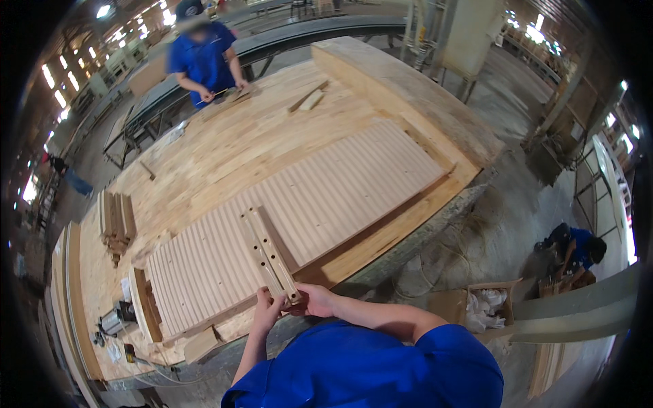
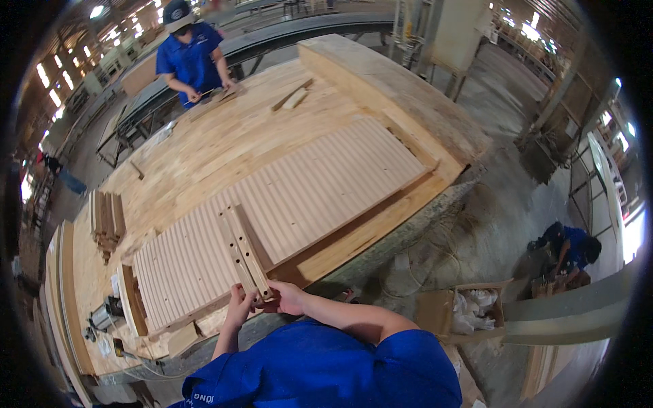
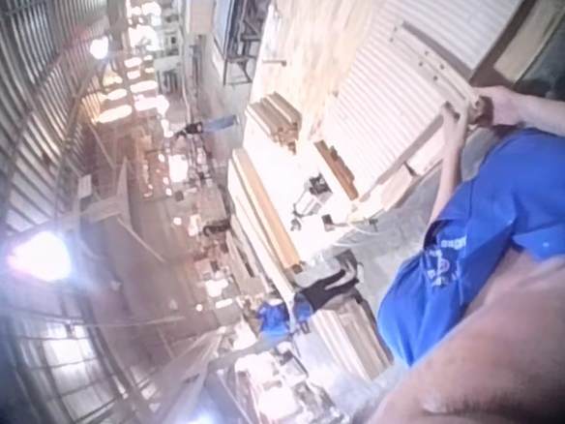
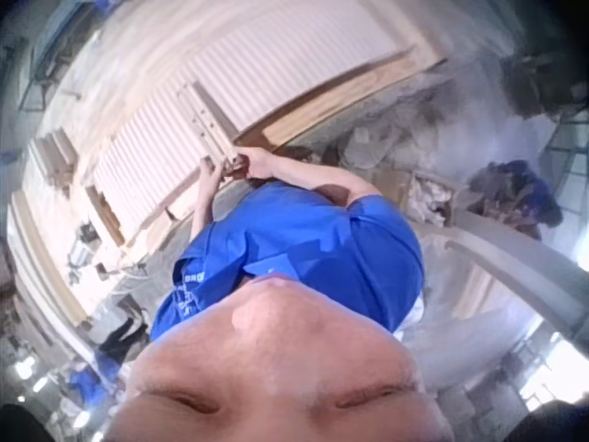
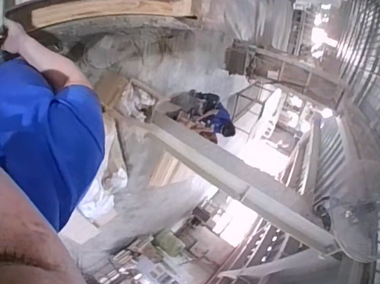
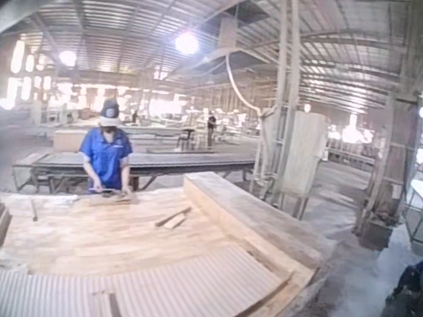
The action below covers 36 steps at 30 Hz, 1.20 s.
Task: The person assembles a wooden slatted panel by hand, aligning thin wooden strips into a frame on a workbench. They repeatedly pick up the panel, flip it, and place it back down to check alignment and fit. The person works in a workshop environment with other workers visible in the background.
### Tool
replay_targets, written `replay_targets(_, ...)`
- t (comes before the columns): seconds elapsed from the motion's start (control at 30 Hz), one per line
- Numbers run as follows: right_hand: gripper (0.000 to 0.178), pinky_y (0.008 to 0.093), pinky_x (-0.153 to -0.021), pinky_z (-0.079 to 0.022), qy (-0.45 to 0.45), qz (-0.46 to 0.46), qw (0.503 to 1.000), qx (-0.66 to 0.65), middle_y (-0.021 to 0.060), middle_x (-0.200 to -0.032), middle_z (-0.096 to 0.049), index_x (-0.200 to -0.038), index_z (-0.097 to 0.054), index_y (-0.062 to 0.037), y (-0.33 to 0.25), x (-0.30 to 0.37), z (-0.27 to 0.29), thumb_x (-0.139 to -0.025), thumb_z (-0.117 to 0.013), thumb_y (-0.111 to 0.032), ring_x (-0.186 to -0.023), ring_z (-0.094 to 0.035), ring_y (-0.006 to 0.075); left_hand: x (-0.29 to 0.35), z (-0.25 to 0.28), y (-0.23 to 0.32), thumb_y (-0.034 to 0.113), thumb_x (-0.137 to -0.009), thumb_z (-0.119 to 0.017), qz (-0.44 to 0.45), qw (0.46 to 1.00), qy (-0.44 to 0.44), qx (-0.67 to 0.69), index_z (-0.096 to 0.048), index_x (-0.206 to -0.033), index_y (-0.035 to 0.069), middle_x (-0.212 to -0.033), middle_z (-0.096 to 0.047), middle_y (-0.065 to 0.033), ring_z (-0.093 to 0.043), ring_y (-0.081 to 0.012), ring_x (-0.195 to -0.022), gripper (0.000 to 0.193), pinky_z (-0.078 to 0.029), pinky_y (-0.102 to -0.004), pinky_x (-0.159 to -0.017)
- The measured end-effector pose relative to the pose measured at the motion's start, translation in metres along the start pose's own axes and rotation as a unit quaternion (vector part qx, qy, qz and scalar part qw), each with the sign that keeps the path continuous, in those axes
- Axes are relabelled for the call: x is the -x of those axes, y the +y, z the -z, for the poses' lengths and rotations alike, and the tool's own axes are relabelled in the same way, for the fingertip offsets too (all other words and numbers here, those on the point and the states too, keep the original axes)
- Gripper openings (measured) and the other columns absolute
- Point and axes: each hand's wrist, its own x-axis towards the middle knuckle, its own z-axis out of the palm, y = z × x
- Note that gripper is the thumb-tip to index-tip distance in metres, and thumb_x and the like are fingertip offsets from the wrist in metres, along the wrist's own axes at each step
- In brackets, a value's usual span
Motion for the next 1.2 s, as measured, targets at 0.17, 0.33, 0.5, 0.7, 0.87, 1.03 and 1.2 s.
replay_targets(0.17,0.028,0.0347,-0.071,-0.047,0.064,0.101,0.993,-0.019,0.0074,-0.100,-0.061,-0.120,-0.054,-0.0162,-0.028,0.050,0.081,-0.096,-0.047,-0.029,-0.086,-0.059,0.0218,-0.015,-0.047,0.002,0.063,-0.090,-0.034,0.172,0.909,-0.128,0.358,-0.050,-0.110,0.010,-0.082,-0.056,-0.0047,-0.055,-0.0199,-0.076,0.059,-0.046,-0.0442,-0.081)
replay_targets(0.33,0.023,0.0279,-0.056,-0.047,0.064,0.226,0.971,-0.049,0.0064,-0.087,-0.062,-0.111,-0.060,-0.0092,-0.077,0.096,0.137,-0.092,-0.056,-0.021,-0.071,-0.061,0.0182,-0.030,-0.088,0.013,0.068,-0.087,-0.034,0.193,0.798,-0.051,0.569,-0.048,-0.112,0.007,-0.101,-0.051,-0.0105,-0.048,-0.0263,-0.092,0.067,-0.040,-0.0495,-0.089)
replay_targets(0.5,0.016,0.0271,-0.064,-0.049,0.148,0.413,0.898,0.047,0.0052,-0.090,-0.064,-0.101,-0.065,-0.0043,-0.140,0.166,0.182,-0.087,-0.060,-0.013,-0.079,-0.060,0.0138,-0.054,-0.079,0.015,0.074,-0.084,-0.023,0.168,0.751,0.164,0.617,-0.054,-0.103,0.004,-0.092,-0.055,-0.0130,-0.046,-0.0247,-0.075,0.079,-0.041,-0.0353,-0.063)
replay_targets(0.7,0.018,0.0280,-0.083,-0.047,0.239,0.569,0.786,0.033,0.0041,-0.098,-0.063,-0.104,-0.063,-0.0007,-0.245,0.248,0.243,-0.088,-0.060,-0.009,-0.094,-0.057,0.0140,-0.070,-0.080,0.028,0.072,-0.085,-0.006,0.195,0.742,0.206,0.608,-0.053,-0.118,0.006,-0.090,-0.058,-0.0130,-0.046,-0.0248,-0.070,0.087,-0.040,-0.0345,-0.057)
replay_targets(0.87,0.019,0.0243,-0.067,-0.045,0.303,0.638,0.706,0.042,-0.0004,-0.085,-0.059,-0.103,-0.064,-0.0027,-0.325,0.280,0.270,-0.089,-0.061,-0.015,-0.076,-0.054,0.0100,-0.075,-0.080,0.029,0.074,-0.085,-0.009,0.189,0.766,0.220,0.574,-0.053,-0.118,0.007,-0.094,-0.060,-0.0135,-0.053,-0.0268,-0.076,0.086,-0.042,-0.0361,-0.057)
replay_targets(1.03,0.021,0.0233,-0.055,-0.037,0.420,0.629,0.649,0.081,-0.0020,-0.078,-0.057,-0.101,-0.064,-0.0027,-0.365,0.267,0.300,-0.088,-0.063,-0.019,-0.060,-0.045,0.0069,-0.072,-0.079,0.028,0.074,-0.085,-0.015,0.188,0.765,0.219,0.576,-0.052,-0.119,0.010,-0.102,-0.060,-0.0120,-0.054,-0.0275,-0.084,0.082,-0.044,-0.0374,-0.062)
replay_targets(1.2,0.029,0.0286,-0.068,-0.043,0.547,0.601,0.582,-0.005,0.0039,-0.091,-0.057,-0.101,-0.058,-0.0012,-0.373,0.238,0.319,-0.085,-0.068,-0.022,-0.076,-0.052,0.0133,-0.067,-0.078,0.019,0.074,-0.085,-0.016,0.134,0.771,0.166,0.600,-0.047,-0.126,0.012,-0.112,-0.057,-0.0122,-0.053,-0.0271,-0.094,0.081,-0.045,-0.0408,-0.075)
